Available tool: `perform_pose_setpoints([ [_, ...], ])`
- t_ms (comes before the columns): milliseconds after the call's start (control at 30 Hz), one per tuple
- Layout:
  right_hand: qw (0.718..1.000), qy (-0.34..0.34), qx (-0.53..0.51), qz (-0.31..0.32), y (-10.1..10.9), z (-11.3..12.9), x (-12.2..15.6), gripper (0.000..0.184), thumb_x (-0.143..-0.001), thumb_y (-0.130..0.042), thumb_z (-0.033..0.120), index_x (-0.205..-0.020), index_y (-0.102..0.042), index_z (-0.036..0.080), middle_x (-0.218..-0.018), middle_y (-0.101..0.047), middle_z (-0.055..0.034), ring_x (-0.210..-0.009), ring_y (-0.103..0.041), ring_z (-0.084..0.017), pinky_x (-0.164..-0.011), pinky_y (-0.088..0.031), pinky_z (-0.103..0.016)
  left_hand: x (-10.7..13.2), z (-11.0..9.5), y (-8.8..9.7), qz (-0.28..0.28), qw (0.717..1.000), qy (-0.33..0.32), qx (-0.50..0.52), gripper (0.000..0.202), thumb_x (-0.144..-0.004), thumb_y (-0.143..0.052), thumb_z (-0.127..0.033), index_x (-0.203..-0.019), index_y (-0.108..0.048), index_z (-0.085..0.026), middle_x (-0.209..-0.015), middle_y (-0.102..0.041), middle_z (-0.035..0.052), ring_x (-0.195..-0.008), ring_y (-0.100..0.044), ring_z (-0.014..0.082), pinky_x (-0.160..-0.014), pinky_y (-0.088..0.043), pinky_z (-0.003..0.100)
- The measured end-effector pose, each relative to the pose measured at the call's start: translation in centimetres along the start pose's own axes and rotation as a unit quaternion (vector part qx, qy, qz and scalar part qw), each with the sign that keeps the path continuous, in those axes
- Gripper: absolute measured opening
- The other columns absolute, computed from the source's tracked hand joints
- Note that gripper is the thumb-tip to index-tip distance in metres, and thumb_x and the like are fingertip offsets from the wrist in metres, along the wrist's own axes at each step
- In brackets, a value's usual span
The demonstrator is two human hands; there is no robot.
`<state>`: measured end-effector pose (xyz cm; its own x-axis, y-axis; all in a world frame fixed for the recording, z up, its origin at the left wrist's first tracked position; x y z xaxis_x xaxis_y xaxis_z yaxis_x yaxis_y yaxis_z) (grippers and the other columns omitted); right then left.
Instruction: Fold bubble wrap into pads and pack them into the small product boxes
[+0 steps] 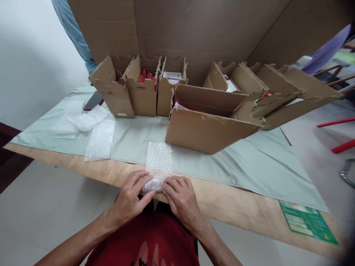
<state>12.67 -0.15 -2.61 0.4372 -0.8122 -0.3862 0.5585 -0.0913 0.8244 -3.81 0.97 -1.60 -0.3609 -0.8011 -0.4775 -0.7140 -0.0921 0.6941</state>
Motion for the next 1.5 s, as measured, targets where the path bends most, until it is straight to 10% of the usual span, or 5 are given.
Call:
perform_pose_setpoints([
  [433, 0.992, -0.032, -0.007, -0.124, 2.9, -0.9, -1.2, 0.022, -0.099, -0.056, 0.016, -0.118, -0.065, 0.021, -0.115, -0.07, -0.0107, -0.104, -0.064, -0.025, -0.087, -0.049, -0.041, -2.2, 2.5, -0.6, 0.05, 0.997, 0.055, 0.037, 0.013, -0.098, -0.055, -0.019, -0.098, -0.067, -0.019, -0.094, -0.068, 0.0057, -0.092, -0.062, 0.0214, -0.083, -0.052, 0.037],
  [667, 0.998, -0.008, 0.063, 0.002, 0.1, -1.3, -1.8, 0.026, -0.098, -0.054, 0.012, -0.121, -0.065, 0.02, -0.115, -0.07, -0.0105, -0.101, -0.062, -0.026, -0.086, -0.045, -0.042, -2.8, 3.0, -0.9, 0.04, 0.997, 0.062, -0.027, 0.018, -0.098, -0.054, -0.022, -0.113, -0.065, -0.019, -0.096, -0.067, 0.0068, -0.09, -0.06, 0.0235, -0.082, -0.052, 0.04],
  [833, 0.999, -0.033, 0.013, -0.015, 0.2, -2.2, -2.8, 0.021, -0.1, -0.052, 0.011, -0.106, -0.069, 0.021, -0.1, -0.074, -0.0073, -0.09, -0.064, -0.023, -0.082, -0.044, -0.039, -2.6, 1.8, -0.9, 0.038, 0.998, -0.006, -0.049, 0.029, -0.095, -0.063, -0.023, -0.123, -0.062, -0.017, -0.125, -0.062, 0.0153, -0.117, -0.057, 0.0302, -0.1, -0.049, 0.048],
  [1200, 0.997, -0.037, 0.033, -0.055, 1.6, -1.9, -2.4, 0.024, -0.096, -0.059, 0.022, -0.12, -0.066, 0.022, -0.121, -0.067, -0.0126, -0.11, -0.06, -0.029, -0.091, -0.045, -0.045, -3.9, 2.9, -1.0, 0.037, 0.999, 0.034, 0.012, 0.022, -0.098, -0.055, -0.02, -0.117, -0.067, -0.018, -0.095, -0.073, 0.0076, -0.088, -0.066, 0.022, -0.082, -0.055, 0.04],
  [1500, 0.997, -0.051, -0.038, -0.044, 0.8, -3.0, -2.8, 0.019, -0.101, -0.053, 0.016, -0.11, -0.069, 0.021, -0.101, -0.077, -0.0064, -0.092, -0.067, -0.022, -0.085, -0.047, -0.041, -2.7, 2.3, -0.7, 0.021, 1.0, -0.004, -0.002, 0.028, -0.094, -0.064, -0.02, -0.122, -0.063, -0.02, -0.123, -0.064, 0.0132, -0.116, -0.06, 0.0273, -0.099, -0.053, 0.046],
])
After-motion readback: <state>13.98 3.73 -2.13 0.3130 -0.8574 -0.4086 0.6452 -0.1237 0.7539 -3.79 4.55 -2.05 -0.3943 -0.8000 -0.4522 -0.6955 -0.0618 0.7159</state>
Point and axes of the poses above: each hand's wrist, its own x-axis away from the middle knuckle, its own y-axis out of the back of the hand, z = x × y, the point moved 7 cm from there along -x, towards the middle knuckle
